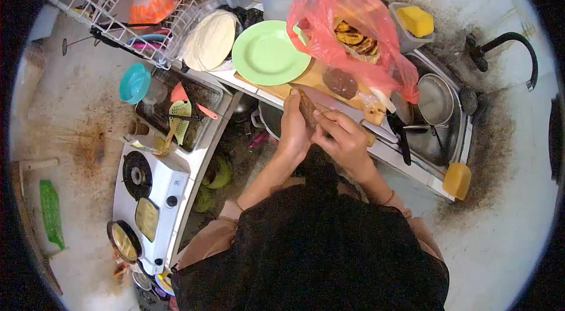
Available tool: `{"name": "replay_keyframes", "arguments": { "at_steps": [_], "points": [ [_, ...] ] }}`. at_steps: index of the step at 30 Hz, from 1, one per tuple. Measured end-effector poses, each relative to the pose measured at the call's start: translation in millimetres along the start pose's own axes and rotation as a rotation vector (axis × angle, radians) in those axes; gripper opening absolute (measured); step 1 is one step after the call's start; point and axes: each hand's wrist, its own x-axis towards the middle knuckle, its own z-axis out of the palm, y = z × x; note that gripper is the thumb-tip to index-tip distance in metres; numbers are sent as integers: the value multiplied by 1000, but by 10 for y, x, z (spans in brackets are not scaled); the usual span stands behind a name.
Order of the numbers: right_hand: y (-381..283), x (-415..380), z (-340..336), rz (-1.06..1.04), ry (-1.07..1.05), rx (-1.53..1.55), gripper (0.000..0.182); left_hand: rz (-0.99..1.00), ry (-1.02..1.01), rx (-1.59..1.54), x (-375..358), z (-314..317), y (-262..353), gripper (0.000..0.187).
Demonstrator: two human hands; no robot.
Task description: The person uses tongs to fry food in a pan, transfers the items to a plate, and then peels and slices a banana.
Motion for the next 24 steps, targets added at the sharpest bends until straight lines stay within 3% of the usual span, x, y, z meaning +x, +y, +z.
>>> {"name": "replay_keyframes", "arguments": {
  "at_steps": [5,10,11,15,20,21,24],
  "points": [
    [-92,-29,36,45,-4,-17,34,-61,9,-16,15,-94,3,32],
    [-110,-240,-21,235,-82,-17,33,-252,-86,29,35,-137,-85,32],
    [-117,-311,-51,275,-86,-42,32,-282,-129,-25,114,-216,-220,32],
    [-259,-545,-415,767,23,238,19,-585,-307,52,97,-230,-553,31],
    [-363,-980,-901,979,119,476,13,-868,-505,304,-227,63,-713,31],
    [-432,-1071,-1014,1041,171,520,12,-942,-677,309,-193,-45,-836,32],
    [-698,-1352,-1335,1158,299,524,11,-1163,-927,378,-372,3,-1001,36]
  ]
}}
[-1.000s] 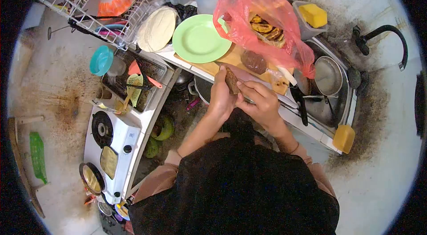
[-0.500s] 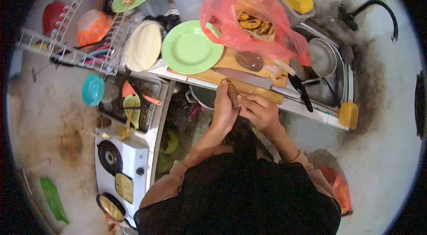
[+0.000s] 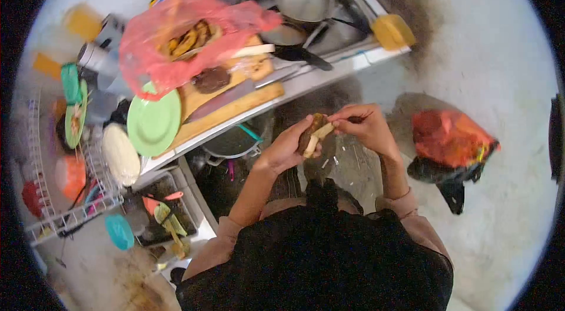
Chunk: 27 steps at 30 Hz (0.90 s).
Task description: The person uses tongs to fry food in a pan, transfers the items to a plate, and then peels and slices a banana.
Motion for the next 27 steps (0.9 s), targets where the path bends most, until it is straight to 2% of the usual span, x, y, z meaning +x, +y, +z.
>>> {"name": "replay_keyframes", "arguments": {
  "at_steps": [4,6,8,9,10,12,13,16,17,19,21,24,27],
  "points": [
    [105,-751,-365,77,100,77,15,-223,-5,271,175,396,-392,38],
    [219,-1197,-465,57,186,22,17,-290,-110,398,264,528,-713,38],
    [394,-1734,-626,58,276,128,17,-438,-181,520,318,704,-1067,37],
    [487,-2046,-724,60,338,154,17,-468,-296,490,325,772,-1298,37],
    [587,-2372,-794,69,393,193,16,-522,-299,534,340,798,-1537,38],
    [702,-3066,-897,76,638,153,16,-594,-300,640,377,846,-1981,40],
    [760,-3457,-962,81,749,97,16,-642,-387,635,374,902,-2198,47],
    [995,-4497,-1145,91,1136,-47,15,-814,-480,635,284,1019,-2704,48],
    [1028,-4746,-1200,92,1200,-97,15,-776,-515,669,276,1097,-2838,44],
    [1009,-5075,-1329,98,1304,-199,15,-717,-354,739,320,1039,-3141,40],
    [1045,-5189,-1497,80,1269,-317,14,-704,-202,741,360,1032,-3312,35],
    [1001,-5099,-1790,43,1226,-421,13,-659,-118,581,361,1071,-3480,32],
    [872,-4832,-2050,-30,1189,-486,13,-541,-22,550,279,1101,-3592,31]
  ]
}}
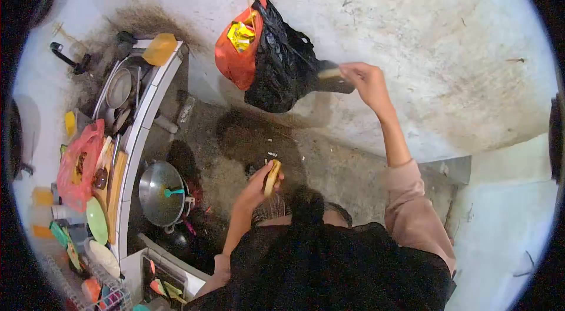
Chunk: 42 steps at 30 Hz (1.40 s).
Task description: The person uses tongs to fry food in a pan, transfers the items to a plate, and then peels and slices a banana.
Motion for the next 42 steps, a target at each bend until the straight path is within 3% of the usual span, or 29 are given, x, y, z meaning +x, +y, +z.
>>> {"name": "replay_keyframes", "arguments": {
  "at_steps": [4,10,13,19,25,28,31,32,34,38,42],
  "points": [
    [-96,483,220,-249,98,-63,13,67,141,-102,-113,-42,-93,30],
    [-116,940,503,-397,185,-217,12,119,180,-209,-214,-149,-10,28],
    [-29,1031,607,-441,20,-322,13,144,137,-265,-172,-168,97,27],
    [187,1151,988,-359,-68,-733,17,193,180,-248,-57,-178,447,31],
    [-174,834,927,-515,293,-372,12,352,225,52,75,-77,904,43],
    [-468,420,926,-294,120,-208,12,435,221,150,88,40,1143,46],
    [-606,28,1163,-172,-95,148,19,548,183,326,112,87,1305,47],
    [-621,-91,1295,-102,-108,287,13,586,179,354,123,109,1332,46],
    [-867,-220,1396,59,-205,245,7,662,172,412,142,138,1380,46],
    [-1011,-214,1594,15,-184,111,26,850,226,614,123,171,1426,37],
    [-1045,-144,1688,-38,-86,33,23,975,213,680,203,216,1472,33]
  ]
}}
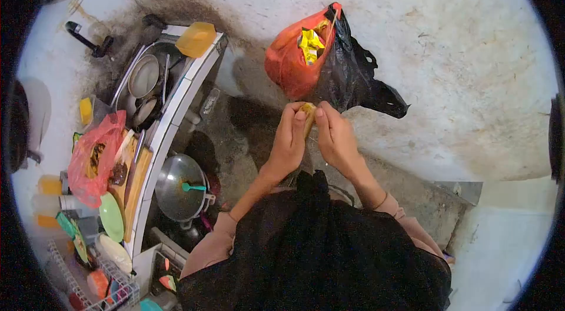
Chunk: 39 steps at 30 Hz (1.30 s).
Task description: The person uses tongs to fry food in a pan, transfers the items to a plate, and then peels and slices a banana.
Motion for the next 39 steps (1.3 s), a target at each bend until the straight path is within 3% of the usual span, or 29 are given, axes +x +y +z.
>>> {"name": "replay_keyframes", "arguments": {
  "at_steps": [7,17,20,25,29,32,37,39],
  "points": [
    [5,109,106,-46,144,-143,27,227,-54,175,205,-34,79,25],
    [74,234,159,-75,264,-316,26,245,-89,123,368,-30,23,22],
    [80,253,186,20,250,-256,26,192,-117,101,404,-53,18,21],
    [205,228,336,179,278,192,29,-43,-148,-123,433,-95,19,25],
    [155,300,431,236,313,507,29,-116,-143,-278,484,-137,-68,32],
    [51,366,445,249,332,520,28,-106,-176,-301,551,-193,-40,28],
    [22,398,444,195,314,248,27,54,-286,-151,648,-260,-141,28],
    [44,362,463,233,397,271,26,-20,-203,-339,672,-229,-122,27]
  ]
}}
